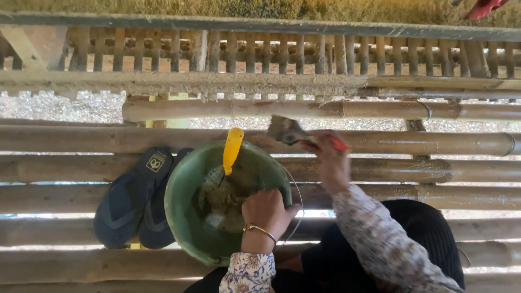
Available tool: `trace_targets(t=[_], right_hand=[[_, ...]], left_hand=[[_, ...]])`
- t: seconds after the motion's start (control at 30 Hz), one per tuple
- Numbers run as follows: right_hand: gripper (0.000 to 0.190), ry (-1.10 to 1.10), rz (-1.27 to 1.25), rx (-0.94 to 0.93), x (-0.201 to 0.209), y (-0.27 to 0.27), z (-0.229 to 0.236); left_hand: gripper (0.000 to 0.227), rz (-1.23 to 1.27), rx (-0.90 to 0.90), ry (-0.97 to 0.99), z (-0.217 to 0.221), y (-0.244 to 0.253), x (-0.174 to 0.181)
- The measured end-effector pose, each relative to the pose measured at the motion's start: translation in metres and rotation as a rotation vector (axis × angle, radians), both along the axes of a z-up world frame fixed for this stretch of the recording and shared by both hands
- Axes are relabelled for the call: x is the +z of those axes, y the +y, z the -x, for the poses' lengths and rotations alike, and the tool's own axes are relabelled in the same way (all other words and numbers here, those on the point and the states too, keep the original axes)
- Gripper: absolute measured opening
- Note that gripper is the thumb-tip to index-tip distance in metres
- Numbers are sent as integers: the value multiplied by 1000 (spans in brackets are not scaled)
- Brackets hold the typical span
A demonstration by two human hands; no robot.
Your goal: Applying a protective coating or paint to bamboo poles using a handheld brush while sitting on a bamboo structure.
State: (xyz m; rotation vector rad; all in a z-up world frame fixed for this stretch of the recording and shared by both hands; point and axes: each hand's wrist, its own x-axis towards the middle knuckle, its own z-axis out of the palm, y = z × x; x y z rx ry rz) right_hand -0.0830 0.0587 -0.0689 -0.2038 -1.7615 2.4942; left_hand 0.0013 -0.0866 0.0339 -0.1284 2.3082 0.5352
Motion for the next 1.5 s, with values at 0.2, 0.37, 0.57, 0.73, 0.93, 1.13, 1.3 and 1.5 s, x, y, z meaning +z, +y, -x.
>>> trace_targets(t=[0.2, 0.37, 0.57, 0.73, 0.93, 1.13, 1.3, 1.5], right_hand=[[6, -25, 94, -4, -28, -87, 53], [8, -17, -320, -7, -69, -67, 65], [5, 51, -214, -138, -60, -63, 50], [7, 73, -162, 154, -79, -79, 72], [4, 63, -336, -399, -70, -28, 50], [2, -10, 24, -139, -44, -95, 67], [8, -177, 253, -423, -63, -80, 85], [10, -144, 264, -661, -36, -18, 65]], left_hand=[[53, -56, 17, 9, 4, -6, 2], [57, -9, 22, 86, 1, -2, -35], [37, -32, 45, 62, 10, 3, -29], [33, -53, 172, -14, 15, 4, -18], [42, -105, 167, 69, 11, -5, -33], [39, -173, 258, 128, 17, -8, -36], [53, -169, 314, 80, 19, -13, -34], [51, -85, 311, 106, 22, -3, -40]])
